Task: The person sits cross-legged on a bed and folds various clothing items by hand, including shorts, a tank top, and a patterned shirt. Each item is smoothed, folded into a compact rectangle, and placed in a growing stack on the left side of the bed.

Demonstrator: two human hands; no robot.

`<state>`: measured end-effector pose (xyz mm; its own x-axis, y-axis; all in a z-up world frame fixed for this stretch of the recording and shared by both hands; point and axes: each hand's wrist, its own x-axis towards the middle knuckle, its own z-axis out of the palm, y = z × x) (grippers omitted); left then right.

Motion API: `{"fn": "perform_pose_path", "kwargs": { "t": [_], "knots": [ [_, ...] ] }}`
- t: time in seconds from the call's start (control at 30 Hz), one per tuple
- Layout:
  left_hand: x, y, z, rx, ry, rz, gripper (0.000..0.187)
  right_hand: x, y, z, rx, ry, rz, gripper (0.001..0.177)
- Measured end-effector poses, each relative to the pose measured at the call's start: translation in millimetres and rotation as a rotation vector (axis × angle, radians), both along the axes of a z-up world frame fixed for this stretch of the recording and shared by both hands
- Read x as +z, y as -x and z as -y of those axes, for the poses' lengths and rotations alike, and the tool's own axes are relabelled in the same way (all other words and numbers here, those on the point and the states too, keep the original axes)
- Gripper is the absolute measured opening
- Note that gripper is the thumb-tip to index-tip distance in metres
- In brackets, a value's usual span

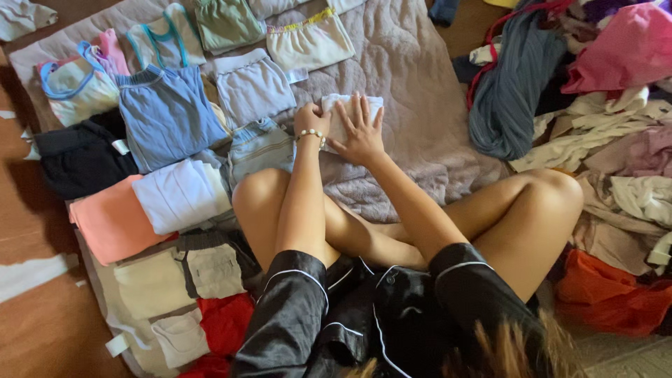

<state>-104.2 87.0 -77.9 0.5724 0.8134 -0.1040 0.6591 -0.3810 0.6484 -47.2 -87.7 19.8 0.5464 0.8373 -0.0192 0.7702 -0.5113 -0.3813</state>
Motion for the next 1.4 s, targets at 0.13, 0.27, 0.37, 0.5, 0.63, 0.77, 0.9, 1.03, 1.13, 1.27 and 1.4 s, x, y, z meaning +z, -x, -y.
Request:
{"fn": "perform_pose_path", "kwargs": {
  "t": [0.13, 0.27, 0.37, 0.5, 0.63, 0.77, 0.9, 1.03, 1.13, 1.27, 1.4],
  "knots": [
    [-0.5, -3.1, 0.1, 0.072, 0.035, -0.07, 0.028, -2.6, 9.3, 39.1, 0.043, -0.096, 0.134, 0.084],
    [-9.6, -10.7, -10.4, 0.102, 0.052, -0.11, 0.024, -8.0, 27.0, 62.5, 0.044, -0.079, 0.081, 0.082],
    [-25.4, -5.3, -7.4, 0.145, 0.164, -0.109, 0.028, -8.7, 34.8, 68.5, 0.021, -0.114, 0.033, 0.084],
    [-40.4, -12.2, -11.5, 0.172, 0.141, -0.006, 0.04, -1.3, 36.1, 48.4, 0.063, -0.15, 0.164, 0.086],
    [-36.6, -16.4, -2.0, 0.134, 0.271, -0.04, 0.047, 1.1, 37.9, 33.8, 0.042, -0.226, 0.043, 0.092],
    [7.6, -10.2, -1.0, 0.016, 0.339, 0.057, 0.052, -5.2, 27.1, 22.6, -0.006, -0.21, 0.076, 0.091],
    [64.9, -9.1, -6.9, 0.073, 0.681, 0.242, 0.046, -10.1, -4.5, 17.9, -0.15, -0.433, -0.241, 0.071],
    [108.8, -5.3, -9.8, 0.169, 0.727, 0.819, 0.029, 9.7, -44.1, 15.8, -0.224, -0.755, -0.893, 0.031],
    [136.8, 9.4, -8.3, 0.238, 0.516, 0.903, 0.034, 45.2, -53.1, 16.1, -0.488, -0.937, -1.503, 0.038],
    [170.3, 35.7, -3.0, -0.005, 0.65, 0.846, 0.043, 98.7, -37.1, 10.3, -0.487, -0.941, -1.934, 0.046],
    [188.0, 54.7, 8.4, -0.105, 0.552, 0.586, 0.042, 124.7, -16.2, -1.3, -0.479, -0.8, -1.735, 0.049]
  ]
}}
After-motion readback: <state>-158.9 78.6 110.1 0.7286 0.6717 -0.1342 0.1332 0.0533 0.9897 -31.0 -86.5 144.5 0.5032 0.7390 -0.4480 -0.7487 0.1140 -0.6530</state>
